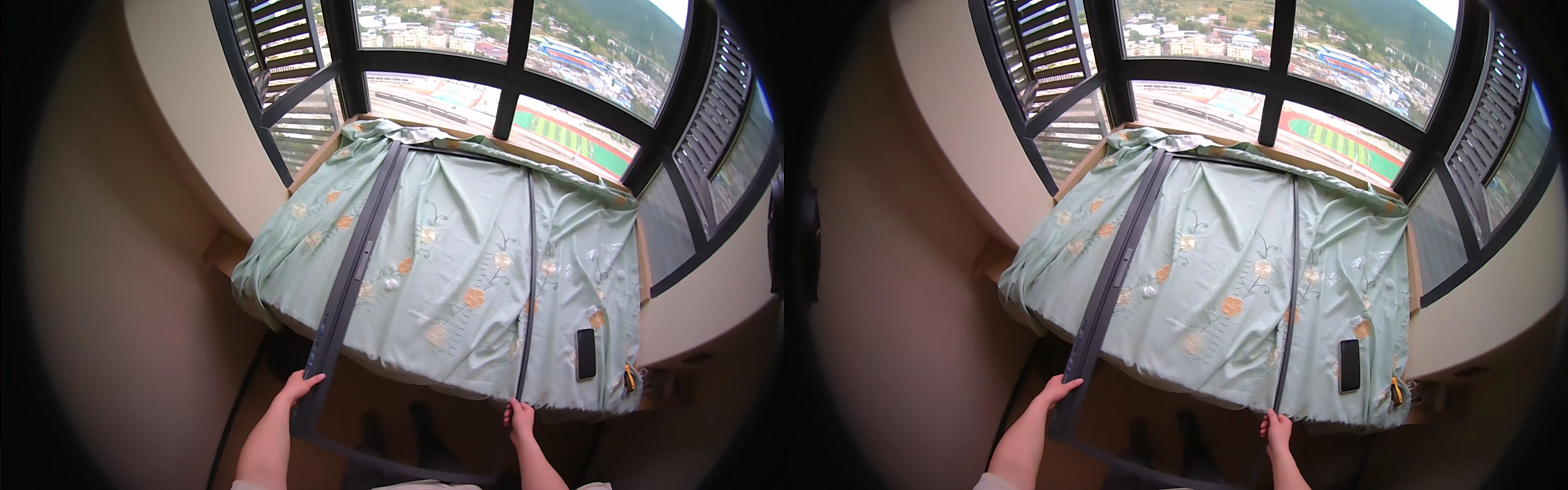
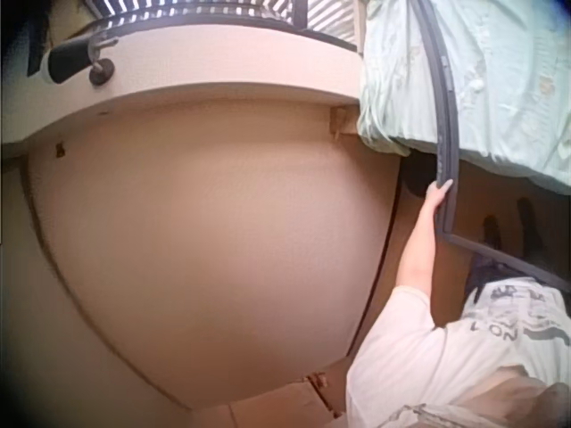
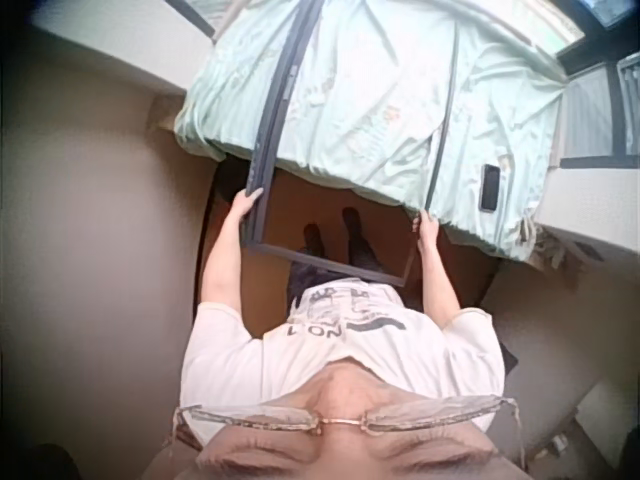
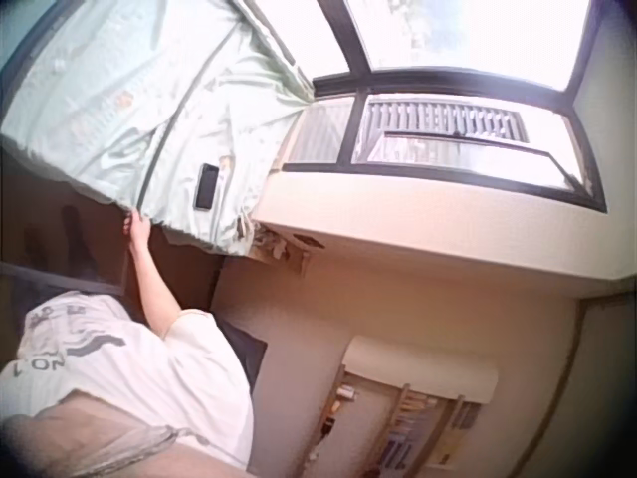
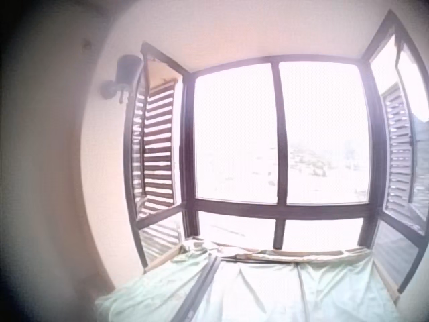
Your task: The person disassembles and reassembles a large rectangular frame using a screwdriver. The person unscrews fasteners, separates the frame segments, and then aligns and screws the segments back together.
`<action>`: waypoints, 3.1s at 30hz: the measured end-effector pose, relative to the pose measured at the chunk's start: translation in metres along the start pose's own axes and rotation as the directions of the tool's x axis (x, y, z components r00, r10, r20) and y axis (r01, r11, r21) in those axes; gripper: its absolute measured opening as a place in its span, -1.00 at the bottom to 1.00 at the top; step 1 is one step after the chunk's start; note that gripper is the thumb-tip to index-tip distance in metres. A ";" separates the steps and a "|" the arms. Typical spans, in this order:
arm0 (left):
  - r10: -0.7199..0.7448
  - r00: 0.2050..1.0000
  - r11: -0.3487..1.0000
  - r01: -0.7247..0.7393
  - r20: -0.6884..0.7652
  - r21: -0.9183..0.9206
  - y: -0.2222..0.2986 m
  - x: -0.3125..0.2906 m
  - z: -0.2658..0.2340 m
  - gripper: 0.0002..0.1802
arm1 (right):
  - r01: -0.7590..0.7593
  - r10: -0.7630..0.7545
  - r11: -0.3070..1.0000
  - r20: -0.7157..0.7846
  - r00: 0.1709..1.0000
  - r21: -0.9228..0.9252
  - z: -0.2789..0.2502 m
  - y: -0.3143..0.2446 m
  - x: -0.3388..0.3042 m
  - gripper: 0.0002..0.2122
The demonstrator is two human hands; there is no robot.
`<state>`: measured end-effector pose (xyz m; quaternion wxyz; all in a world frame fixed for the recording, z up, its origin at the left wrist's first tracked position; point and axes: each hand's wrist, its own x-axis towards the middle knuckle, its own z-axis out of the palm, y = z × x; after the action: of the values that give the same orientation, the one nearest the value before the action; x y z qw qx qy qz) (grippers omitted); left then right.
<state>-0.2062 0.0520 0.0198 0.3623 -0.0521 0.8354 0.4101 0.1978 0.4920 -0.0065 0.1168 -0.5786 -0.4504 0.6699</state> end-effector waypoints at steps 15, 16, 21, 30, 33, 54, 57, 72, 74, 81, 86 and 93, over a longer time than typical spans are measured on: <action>0.200 0.977 0.971 -0.188 0.069 -0.147 0.025 0.028 -0.007 -0.62 | -0.036 0.038 0.999 -0.087 0.996 0.024 0.017 -0.015 -0.034 -0.65; 0.207 0.976 0.971 -0.196 0.064 -0.140 0.026 0.027 -0.012 -0.63 | -0.035 0.038 0.999 -0.096 0.995 0.030 0.021 -0.014 -0.039 -0.65; 0.227 0.968 0.967 -0.210 0.106 -0.147 0.029 0.029 -0.038 -0.66 | -0.013 0.017 0.999 -0.120 0.993 0.038 0.039 -0.003 -0.070 -0.65; 0.266 0.954 0.962 -0.252 0.137 -0.107 0.018 0.048 -0.082 -0.68 | 0.014 -0.001 0.997 -0.165 0.986 0.080 0.078 0.028 -0.117 -0.68; 0.299 0.940 0.954 -0.291 0.166 -0.072 0.005 0.055 -0.098 -0.67 | 0.011 0.009 0.993 -0.167 0.986 0.117 0.089 0.052 -0.137 -0.69; 0.510 0.857 0.655 -0.334 -0.071 0.678 0.030 0.150 -0.220 -0.37 | -0.208 0.124 0.889 0.223 0.967 0.407 0.252 0.177 -0.224 -0.92; 0.496 0.863 0.678 -0.310 -0.102 0.666 0.043 0.131 -0.215 -0.40 | -0.282 0.196 0.892 0.261 0.945 0.353 0.247 0.173 -0.221 -0.91; 0.115 0.856 0.964 0.027 0.503 -0.266 -0.060 -0.244 0.104 -0.68 | -0.225 0.318 0.947 0.571 0.757 -0.230 0.183 0.110 -0.129 -0.73; -0.098 0.907 0.785 0.324 0.411 -0.529 -0.106 -0.262 0.159 -0.70 | -0.191 0.376 0.917 0.597 0.709 -0.350 0.176 0.085 -0.120 -0.72; -0.430 0.866 -0.181 0.194 0.255 -0.964 -0.090 -0.219 0.213 -0.74 | 0.202 0.372 0.782 0.701 0.608 -0.590 0.126 -0.043 -0.031 -0.74; -0.362 0.876 -0.315 0.206 0.318 -0.926 -0.080 -0.201 0.240 -0.78 | 0.461 -0.063 0.735 0.627 0.777 -0.498 0.087 -0.145 0.060 -0.80; -0.370 0.870 -0.410 0.161 0.325 -0.898 -0.082 -0.199 0.237 -0.82 | 0.928 -0.381 -0.123 0.880 0.282 -0.351 0.262 -0.307 0.132 -0.80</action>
<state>0.1046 0.1279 0.0011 0.2000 -0.5514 0.1322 0.7991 -0.1851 0.6327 0.1126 0.0122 0.0057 -0.9651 0.2616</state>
